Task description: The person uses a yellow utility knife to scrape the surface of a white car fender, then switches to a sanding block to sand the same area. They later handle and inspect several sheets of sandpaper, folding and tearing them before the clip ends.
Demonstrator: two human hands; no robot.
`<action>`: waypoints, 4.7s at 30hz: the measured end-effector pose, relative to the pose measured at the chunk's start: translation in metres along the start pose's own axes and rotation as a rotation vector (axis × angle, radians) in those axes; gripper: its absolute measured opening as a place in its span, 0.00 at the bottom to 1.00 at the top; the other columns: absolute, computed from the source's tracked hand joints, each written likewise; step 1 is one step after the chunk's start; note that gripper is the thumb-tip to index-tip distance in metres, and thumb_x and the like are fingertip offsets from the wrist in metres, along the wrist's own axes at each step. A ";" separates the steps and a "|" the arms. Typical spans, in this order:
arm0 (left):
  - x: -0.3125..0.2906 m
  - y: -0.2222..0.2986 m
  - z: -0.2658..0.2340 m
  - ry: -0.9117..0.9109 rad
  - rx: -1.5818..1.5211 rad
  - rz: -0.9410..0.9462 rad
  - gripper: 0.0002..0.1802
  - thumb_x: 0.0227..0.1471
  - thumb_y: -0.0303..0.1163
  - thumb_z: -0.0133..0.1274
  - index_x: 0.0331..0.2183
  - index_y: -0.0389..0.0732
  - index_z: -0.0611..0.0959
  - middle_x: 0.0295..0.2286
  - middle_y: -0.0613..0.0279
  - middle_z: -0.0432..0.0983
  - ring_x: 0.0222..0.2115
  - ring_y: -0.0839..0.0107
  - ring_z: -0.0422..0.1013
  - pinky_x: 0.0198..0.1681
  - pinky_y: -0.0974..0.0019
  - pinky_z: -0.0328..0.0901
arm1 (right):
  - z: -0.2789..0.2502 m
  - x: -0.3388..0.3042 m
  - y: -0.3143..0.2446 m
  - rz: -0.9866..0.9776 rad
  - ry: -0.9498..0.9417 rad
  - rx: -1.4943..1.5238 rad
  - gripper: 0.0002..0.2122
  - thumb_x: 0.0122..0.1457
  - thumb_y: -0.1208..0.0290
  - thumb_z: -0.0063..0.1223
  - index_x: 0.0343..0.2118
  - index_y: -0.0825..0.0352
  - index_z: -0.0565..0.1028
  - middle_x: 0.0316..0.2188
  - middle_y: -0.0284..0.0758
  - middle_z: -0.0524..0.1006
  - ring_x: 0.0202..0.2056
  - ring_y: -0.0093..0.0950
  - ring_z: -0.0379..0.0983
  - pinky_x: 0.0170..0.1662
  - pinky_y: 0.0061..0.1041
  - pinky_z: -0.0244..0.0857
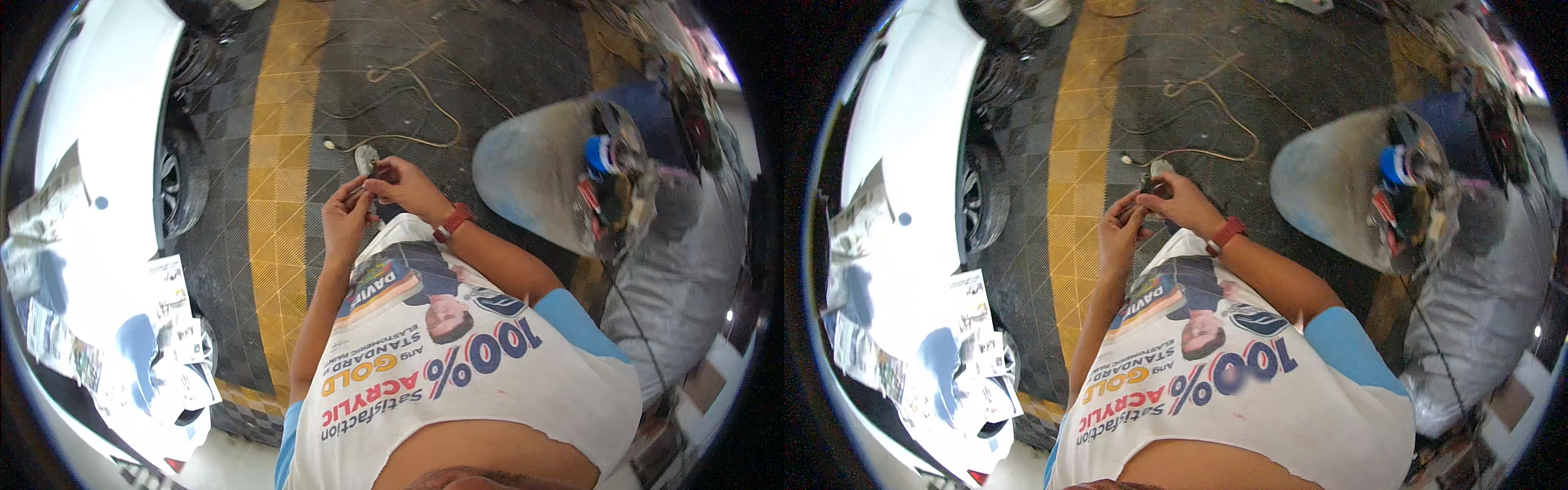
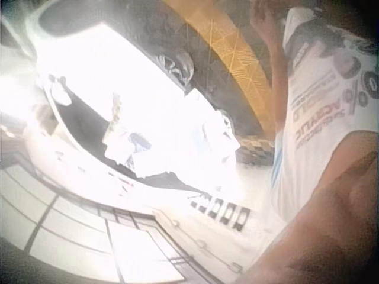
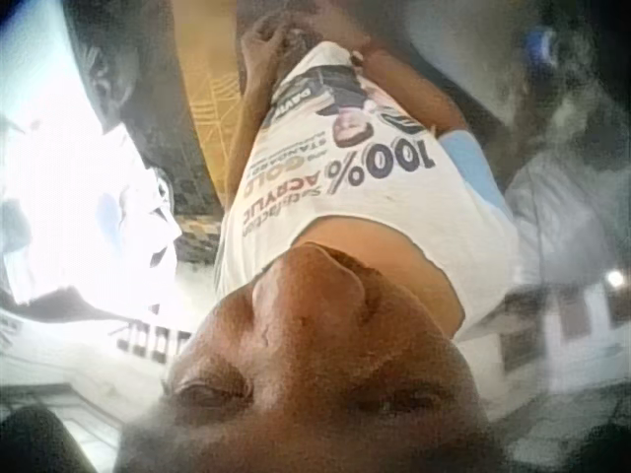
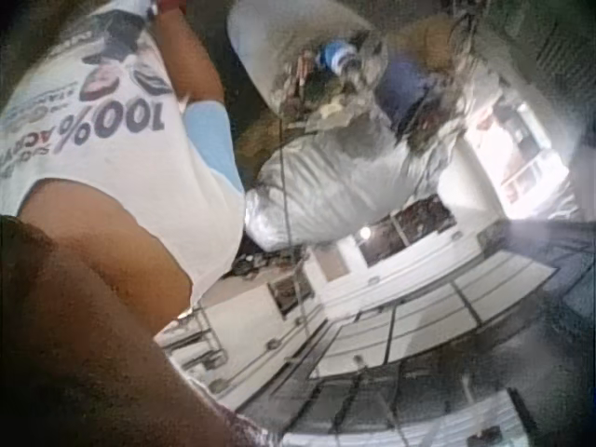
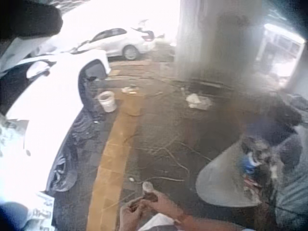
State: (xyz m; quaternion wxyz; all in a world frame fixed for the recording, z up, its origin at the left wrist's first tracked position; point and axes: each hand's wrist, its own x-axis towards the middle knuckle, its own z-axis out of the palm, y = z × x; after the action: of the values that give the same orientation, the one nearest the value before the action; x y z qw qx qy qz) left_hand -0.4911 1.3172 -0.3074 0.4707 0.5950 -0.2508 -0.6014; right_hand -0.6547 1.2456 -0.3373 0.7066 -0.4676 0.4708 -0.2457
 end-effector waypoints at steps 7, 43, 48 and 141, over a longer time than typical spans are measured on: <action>0.111 0.088 -0.066 0.099 -0.115 -0.013 0.25 0.64 0.31 0.63 0.59 0.35 0.80 0.36 0.65 0.87 0.21 0.85 0.73 0.25 0.80 0.67 | 0.017 0.145 -0.082 0.081 -0.178 0.269 0.17 0.68 0.66 0.65 0.54 0.70 0.76 0.43 0.35 0.83 0.37 0.22 0.83 0.42 0.22 0.77; 0.678 0.513 -0.443 0.348 0.912 0.990 0.12 0.53 0.25 0.66 0.41 0.47 0.91 0.43 0.64 0.85 0.35 0.64 0.83 0.36 0.65 0.77 | 0.239 0.832 -0.434 0.231 -0.318 0.270 0.20 0.76 0.59 0.47 0.56 0.72 0.77 0.44 0.37 0.84 0.40 0.29 0.85 0.47 0.29 0.82; 0.730 0.567 -0.489 0.327 0.882 0.859 0.08 0.51 0.27 0.67 0.36 0.45 0.91 0.43 0.66 0.84 0.39 0.62 0.82 0.40 0.60 0.77 | 0.288 0.892 -0.455 -0.089 -0.115 -0.187 0.22 0.72 0.58 0.56 0.61 0.69 0.73 0.53 0.36 0.77 0.48 0.32 0.81 0.52 0.32 0.76; 1.197 0.986 -0.618 0.365 2.331 0.240 0.60 0.55 0.75 0.46 0.76 0.53 0.49 0.76 0.71 0.43 0.76 0.72 0.39 0.79 0.44 0.34 | -0.041 1.424 -0.357 0.335 0.210 -0.579 0.24 0.72 0.56 0.52 0.55 0.76 0.68 0.51 0.61 0.78 0.53 0.59 0.76 0.55 0.48 0.69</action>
State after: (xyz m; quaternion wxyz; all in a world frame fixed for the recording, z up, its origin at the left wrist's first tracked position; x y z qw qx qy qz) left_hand 0.5416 0.0172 -0.1340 -0.2730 0.7145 -0.6306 0.1317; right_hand -0.0374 -0.0511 -0.6441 0.5229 -0.5369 0.6614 -0.0294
